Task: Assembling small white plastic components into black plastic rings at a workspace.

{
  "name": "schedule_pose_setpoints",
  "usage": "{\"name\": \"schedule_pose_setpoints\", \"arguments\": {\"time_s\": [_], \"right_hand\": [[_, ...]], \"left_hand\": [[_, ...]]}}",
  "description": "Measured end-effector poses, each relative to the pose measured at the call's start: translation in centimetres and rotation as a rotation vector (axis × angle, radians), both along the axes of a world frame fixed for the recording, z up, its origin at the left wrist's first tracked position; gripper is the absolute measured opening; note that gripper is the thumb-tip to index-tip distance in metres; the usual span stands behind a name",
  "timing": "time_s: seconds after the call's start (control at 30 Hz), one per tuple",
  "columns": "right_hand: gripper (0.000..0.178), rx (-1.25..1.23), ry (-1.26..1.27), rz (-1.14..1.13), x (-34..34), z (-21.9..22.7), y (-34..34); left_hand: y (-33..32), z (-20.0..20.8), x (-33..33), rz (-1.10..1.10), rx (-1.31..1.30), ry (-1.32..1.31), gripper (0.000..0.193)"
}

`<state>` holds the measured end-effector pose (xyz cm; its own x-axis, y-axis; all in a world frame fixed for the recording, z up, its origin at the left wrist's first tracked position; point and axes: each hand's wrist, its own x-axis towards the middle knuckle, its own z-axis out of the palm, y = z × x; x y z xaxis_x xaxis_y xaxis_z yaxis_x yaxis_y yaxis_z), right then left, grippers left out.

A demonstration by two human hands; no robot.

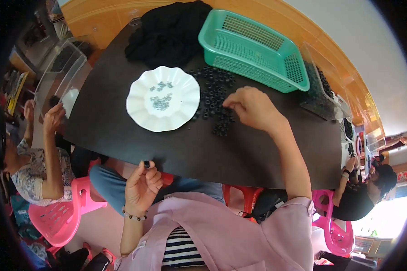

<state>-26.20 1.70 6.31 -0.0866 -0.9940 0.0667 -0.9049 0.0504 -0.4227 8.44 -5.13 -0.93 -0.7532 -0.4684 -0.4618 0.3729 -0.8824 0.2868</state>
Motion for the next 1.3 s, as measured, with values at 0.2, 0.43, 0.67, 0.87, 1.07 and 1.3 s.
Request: {"name": "schedule_pose_setpoints", "arguments": {"time_s": [0.2, 0.43, 0.67, 0.87, 1.07, 1.3], "right_hand": [[0.020, -0.133, -0.122, -0.025, 3.0, -0.8, -5.2], [0.018, -0.079, -0.210, 0.115, 5.7, -2.3, -10.1], [0.016, -0.244, -0.044, 0.223, 8.9, -2.6, -13.6], [0.012, -0.125, -0.013, 0.275, 13.3, -2.0, -12.9], [0.013, -0.079, 0.164, 0.214, 14.5, -4.1, -12.4], [0.015, -0.121, 0.019, 0.231, 12.9, -7.2, -11.9]], "left_hand": [[0.1, -0.4, 0.7, 0.015, -0.025, 0.020, 0.028], [0.8, -0.3, 1.4, 0.008, -0.031, 0.030, 0.028], [1.6, -0.7, 2.7, 0.002, -0.065, 0.008, 0.028], [3.1, -2.2, 4.4, 0.027, -0.112, 0.033, 0.029], [5.0, -4.0, 4.3, 0.038, -0.103, 0.074, 0.029], [4.5, -6.1, 3.9, 0.048, -0.158, 0.057, 0.027]]}}
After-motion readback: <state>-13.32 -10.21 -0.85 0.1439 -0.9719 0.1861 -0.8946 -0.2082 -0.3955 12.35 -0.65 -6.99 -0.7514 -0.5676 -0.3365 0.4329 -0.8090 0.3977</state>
